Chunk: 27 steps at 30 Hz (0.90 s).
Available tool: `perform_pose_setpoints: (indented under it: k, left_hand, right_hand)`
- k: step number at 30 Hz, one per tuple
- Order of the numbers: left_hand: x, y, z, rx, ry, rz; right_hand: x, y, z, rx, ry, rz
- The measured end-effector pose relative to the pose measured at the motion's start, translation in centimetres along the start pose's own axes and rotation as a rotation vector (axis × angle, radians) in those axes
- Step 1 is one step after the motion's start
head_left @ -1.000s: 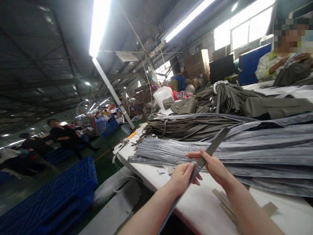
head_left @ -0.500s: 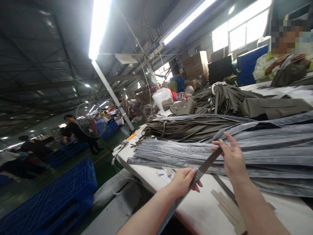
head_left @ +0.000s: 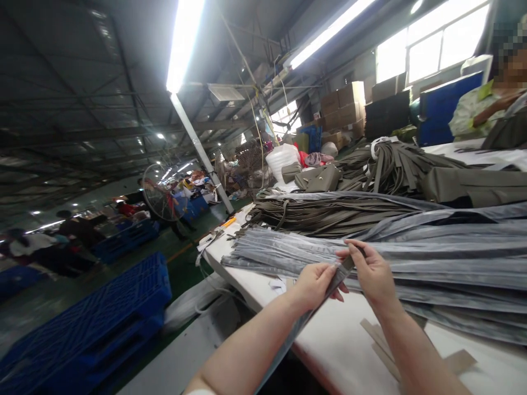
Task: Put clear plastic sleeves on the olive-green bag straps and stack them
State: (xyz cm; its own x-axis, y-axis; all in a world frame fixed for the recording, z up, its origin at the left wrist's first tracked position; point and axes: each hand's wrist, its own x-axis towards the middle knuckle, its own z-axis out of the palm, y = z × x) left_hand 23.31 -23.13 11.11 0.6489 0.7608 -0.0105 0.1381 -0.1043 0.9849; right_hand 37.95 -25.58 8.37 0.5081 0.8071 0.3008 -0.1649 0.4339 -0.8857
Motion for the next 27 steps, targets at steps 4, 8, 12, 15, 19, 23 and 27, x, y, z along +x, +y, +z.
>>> perform_pose_setpoints:
  k: [4,8,12,15,19,23,27]
  left_hand:
    - [0.3,0.1,-0.2,-0.049,0.036,0.025]
    - [0.2,-0.4,-0.6,-0.054,0.053,0.04]
    - [0.0,-0.6,-0.8,-0.065,0.058,0.047]
    - [-0.2,-0.5,-0.7,-0.079,0.056,0.043]
    - [-0.7,-0.3,-0.7,-0.116,0.012,0.034]
    - [-1.6,0.3,-1.3,0.049,-0.148,0.042]
    - [-3.2,1.3,-2.2,0.137,-0.192,0.075]
  right_hand:
    - [-1.4,0.5,1.6,-0.026,-0.115,0.083]
    - [-2.0,0.4,2.2,-0.025,-0.155,0.117]
    - [-2.3,0.1,2.3,-0.077,-0.166,0.101]
    - [-2.5,0.1,2.4,-0.093,-0.177,0.103]
    - [-2.7,0.1,2.4,-0.131,-0.206,0.086]
    - [-2.5,-0.2,2.2,-0.145,-0.265,0.069]
    - [-3.3,-0.5,3.0,0.045,-0.383,0.206]
